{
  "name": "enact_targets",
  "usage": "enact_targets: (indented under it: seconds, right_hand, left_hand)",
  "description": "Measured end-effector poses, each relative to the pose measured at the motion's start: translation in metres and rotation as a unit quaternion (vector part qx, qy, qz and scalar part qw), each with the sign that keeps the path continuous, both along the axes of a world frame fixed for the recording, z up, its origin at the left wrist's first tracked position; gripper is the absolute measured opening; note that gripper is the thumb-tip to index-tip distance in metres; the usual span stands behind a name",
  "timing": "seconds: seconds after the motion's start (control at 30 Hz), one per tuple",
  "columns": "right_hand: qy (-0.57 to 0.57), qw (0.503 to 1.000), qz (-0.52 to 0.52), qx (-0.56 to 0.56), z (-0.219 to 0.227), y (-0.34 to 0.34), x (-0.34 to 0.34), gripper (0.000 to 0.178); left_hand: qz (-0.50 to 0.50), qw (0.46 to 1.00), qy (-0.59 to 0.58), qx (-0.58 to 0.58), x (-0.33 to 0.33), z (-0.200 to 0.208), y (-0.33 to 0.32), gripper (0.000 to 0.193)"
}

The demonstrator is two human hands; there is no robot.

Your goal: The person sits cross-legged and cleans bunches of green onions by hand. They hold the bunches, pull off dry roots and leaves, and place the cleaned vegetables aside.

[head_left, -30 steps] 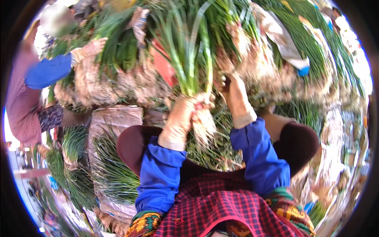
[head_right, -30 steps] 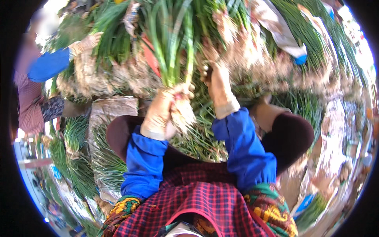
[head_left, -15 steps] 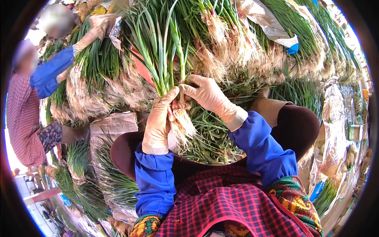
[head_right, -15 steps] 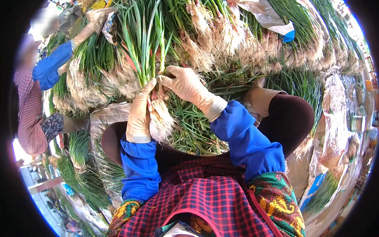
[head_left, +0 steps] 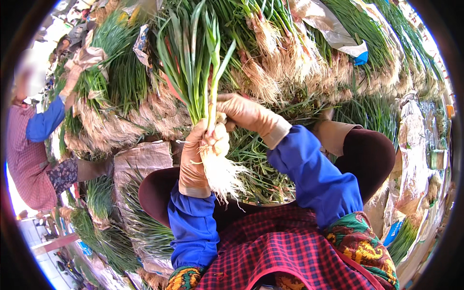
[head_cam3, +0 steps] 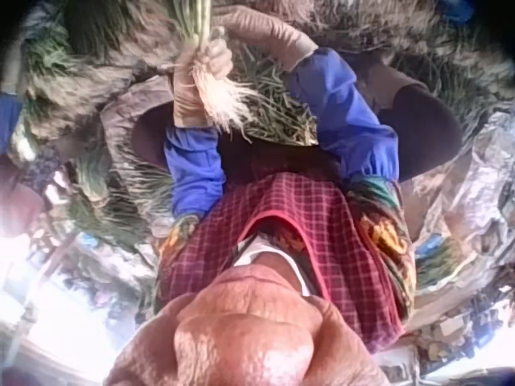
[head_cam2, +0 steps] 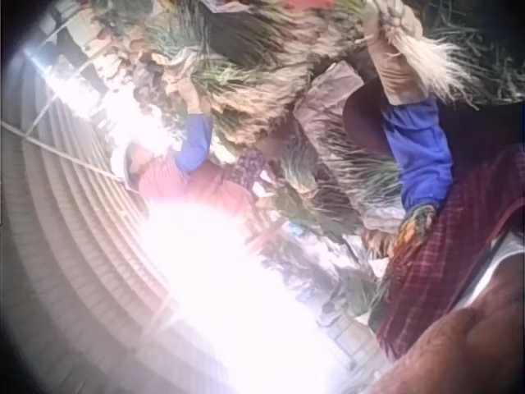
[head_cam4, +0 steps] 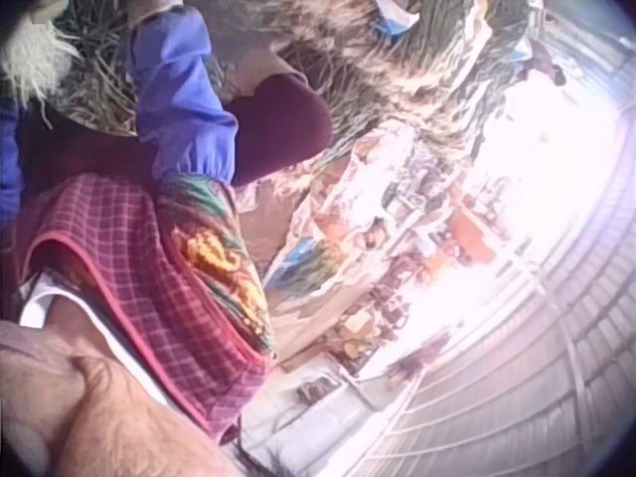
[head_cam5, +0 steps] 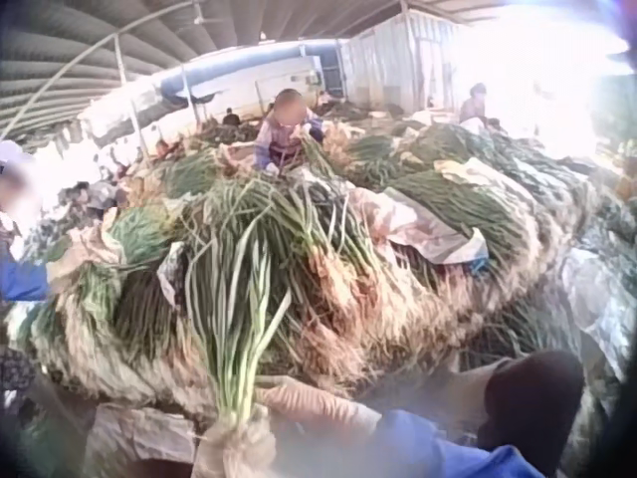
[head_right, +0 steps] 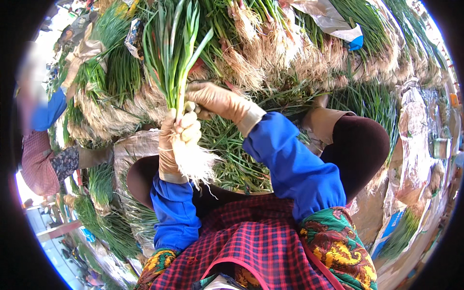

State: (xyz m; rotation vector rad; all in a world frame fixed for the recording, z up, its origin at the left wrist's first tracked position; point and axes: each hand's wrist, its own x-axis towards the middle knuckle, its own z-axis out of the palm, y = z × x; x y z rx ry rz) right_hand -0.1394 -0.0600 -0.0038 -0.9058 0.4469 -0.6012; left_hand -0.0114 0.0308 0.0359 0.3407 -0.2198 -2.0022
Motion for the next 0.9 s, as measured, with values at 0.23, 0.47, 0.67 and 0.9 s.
enact_targets:
  seconds: [0.23,0.47,0.67,0.9]
  right_hand:
    - [0.534,0.660,0.042,-0.527,-0.108,0.043,0.002,0.028]
    - [0.626,0.565,-0.109,-0.527,-0.082,0.038,-0.038,0.027]
    - [0.520,0.759,-0.167,-0.355,-0.090,-0.007,-0.046,0.027]
    - [0.483,0.690,-0.151,-0.517,-0.002,0.067,-0.046,0.016]
  left_hand:
    - [-0.018,0.977,0.168,-0.130,0.019,0.002,-0.004,0.022]
    - [0.072,0.987,-0.141,0.037,-0.004,0.013,-0.006,0.027]
    - [0.012,0.981,-0.193,0.028,0.007,-0.014,-0.014,0.020]
    - [0.060,0.927,-0.359,0.091,-0.004,-0.019,-0.016,0.022]
